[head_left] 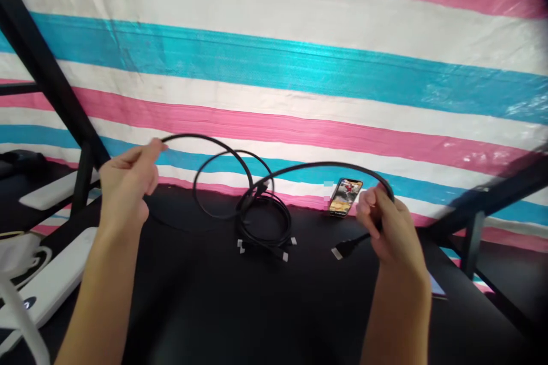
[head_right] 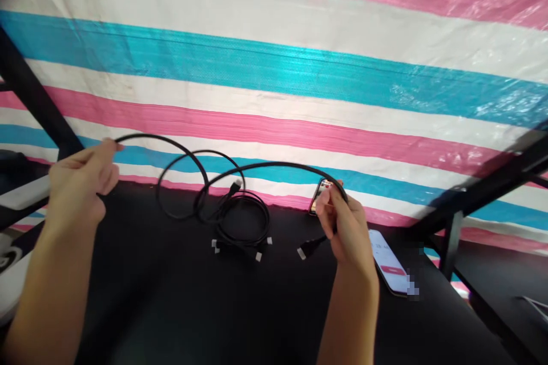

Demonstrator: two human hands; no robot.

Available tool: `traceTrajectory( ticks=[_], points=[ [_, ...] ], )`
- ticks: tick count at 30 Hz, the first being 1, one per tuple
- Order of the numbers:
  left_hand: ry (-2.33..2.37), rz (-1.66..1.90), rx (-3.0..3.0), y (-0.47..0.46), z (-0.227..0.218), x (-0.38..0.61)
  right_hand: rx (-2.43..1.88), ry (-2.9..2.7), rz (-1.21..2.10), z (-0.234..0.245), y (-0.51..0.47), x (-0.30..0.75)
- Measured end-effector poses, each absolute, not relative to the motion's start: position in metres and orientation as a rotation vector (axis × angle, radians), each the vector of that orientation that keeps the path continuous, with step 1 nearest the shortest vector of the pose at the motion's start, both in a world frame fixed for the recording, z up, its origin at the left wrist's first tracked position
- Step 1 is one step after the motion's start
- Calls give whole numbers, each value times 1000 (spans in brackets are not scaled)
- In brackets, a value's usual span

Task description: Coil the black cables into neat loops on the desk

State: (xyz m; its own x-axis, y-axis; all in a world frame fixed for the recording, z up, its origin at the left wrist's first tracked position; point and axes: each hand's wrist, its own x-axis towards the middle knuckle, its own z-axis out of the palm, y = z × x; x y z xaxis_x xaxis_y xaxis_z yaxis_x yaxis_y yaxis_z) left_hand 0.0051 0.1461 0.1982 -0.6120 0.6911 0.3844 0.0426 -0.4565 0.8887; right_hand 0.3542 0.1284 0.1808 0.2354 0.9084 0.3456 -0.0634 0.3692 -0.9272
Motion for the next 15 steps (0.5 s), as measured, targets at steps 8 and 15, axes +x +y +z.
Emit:
traceTrajectory(
  ticks=[8, 15],
  points=[
    [1247, 1607, 1329, 128, 194, 43, -827, -1429, 1455, 193, 104, 305],
    [1137, 1281, 1546, 98, 202, 60, -677, -1381, 1669, 191, 94, 256]
  ],
)
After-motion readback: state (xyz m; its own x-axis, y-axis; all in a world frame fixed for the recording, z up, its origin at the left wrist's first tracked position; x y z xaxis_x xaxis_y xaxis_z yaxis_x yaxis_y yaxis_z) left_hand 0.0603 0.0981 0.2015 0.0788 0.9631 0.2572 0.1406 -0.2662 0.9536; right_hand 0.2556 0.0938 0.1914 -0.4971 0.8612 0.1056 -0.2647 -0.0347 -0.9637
